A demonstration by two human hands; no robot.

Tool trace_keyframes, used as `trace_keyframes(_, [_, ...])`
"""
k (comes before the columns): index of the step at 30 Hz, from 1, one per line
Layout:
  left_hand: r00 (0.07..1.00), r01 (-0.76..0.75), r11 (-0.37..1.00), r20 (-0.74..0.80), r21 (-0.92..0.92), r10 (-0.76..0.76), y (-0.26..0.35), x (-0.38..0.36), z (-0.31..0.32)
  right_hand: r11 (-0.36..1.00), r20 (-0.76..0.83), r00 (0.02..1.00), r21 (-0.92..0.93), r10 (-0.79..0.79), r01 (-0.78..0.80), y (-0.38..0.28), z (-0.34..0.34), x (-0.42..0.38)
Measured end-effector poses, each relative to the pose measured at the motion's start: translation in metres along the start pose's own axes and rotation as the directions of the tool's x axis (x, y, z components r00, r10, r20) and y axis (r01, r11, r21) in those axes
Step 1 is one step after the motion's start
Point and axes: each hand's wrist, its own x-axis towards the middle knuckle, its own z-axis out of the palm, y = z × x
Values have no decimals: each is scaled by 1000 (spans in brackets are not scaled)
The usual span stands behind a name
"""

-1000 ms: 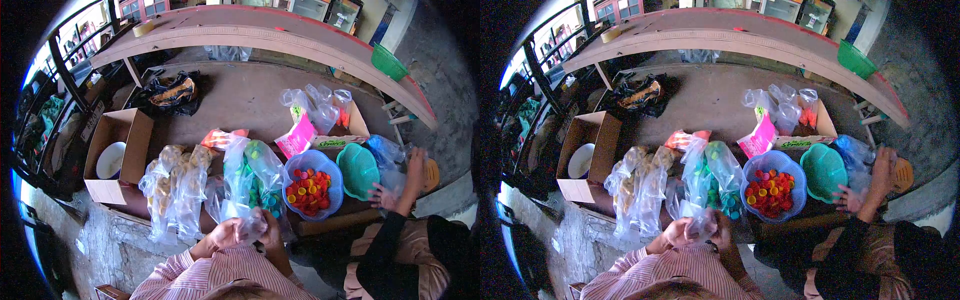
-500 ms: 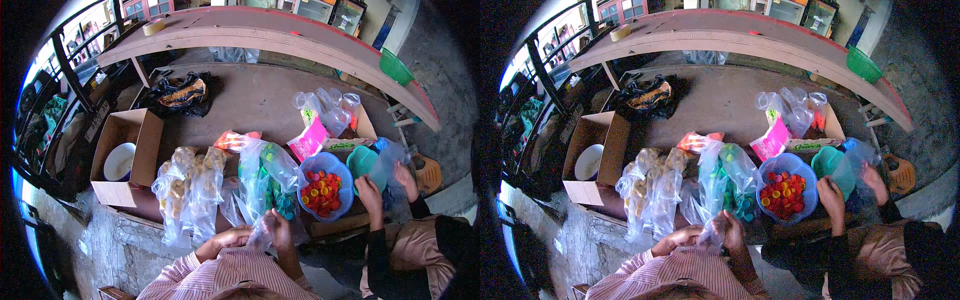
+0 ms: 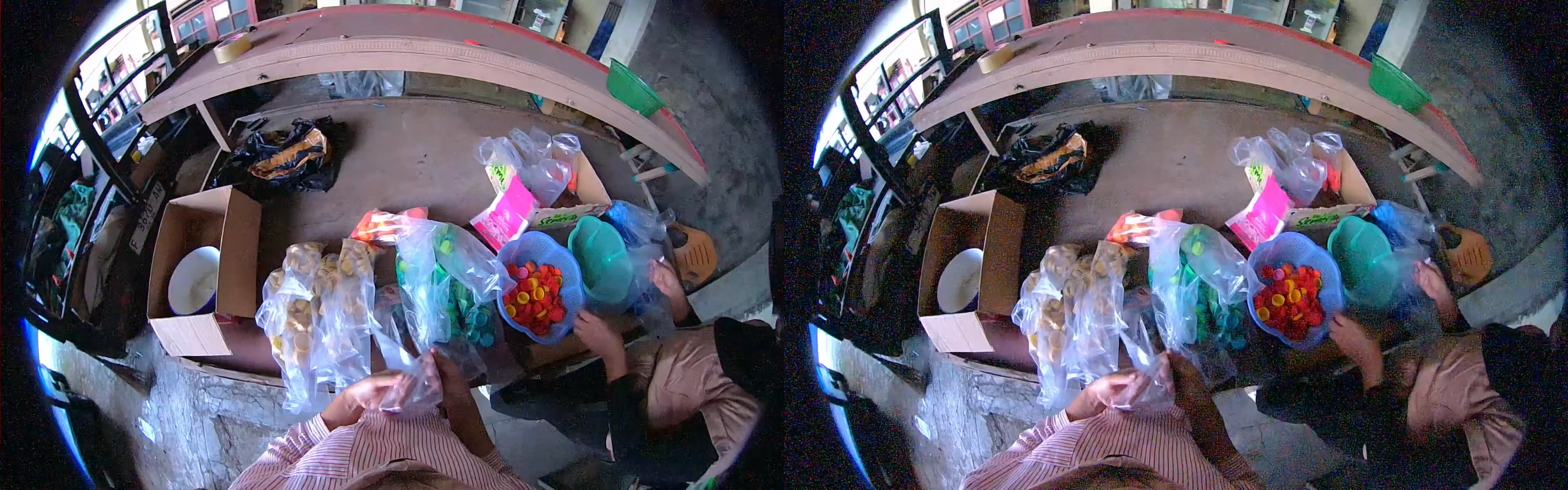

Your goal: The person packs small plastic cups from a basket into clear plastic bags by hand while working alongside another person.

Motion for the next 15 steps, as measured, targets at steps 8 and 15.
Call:
trace_keyframes(8, [933, -259, 636, 18, 727, 359, 33, 3, 49, 992, 30, 997, -97, -76, 79, -23, 51, -34])
trace_keyframes(15, [876, -178, -81, 195, 981, 441, 38, 8, 84, 931, -145, 952, -292, -269, 219, -30, 58, -37])
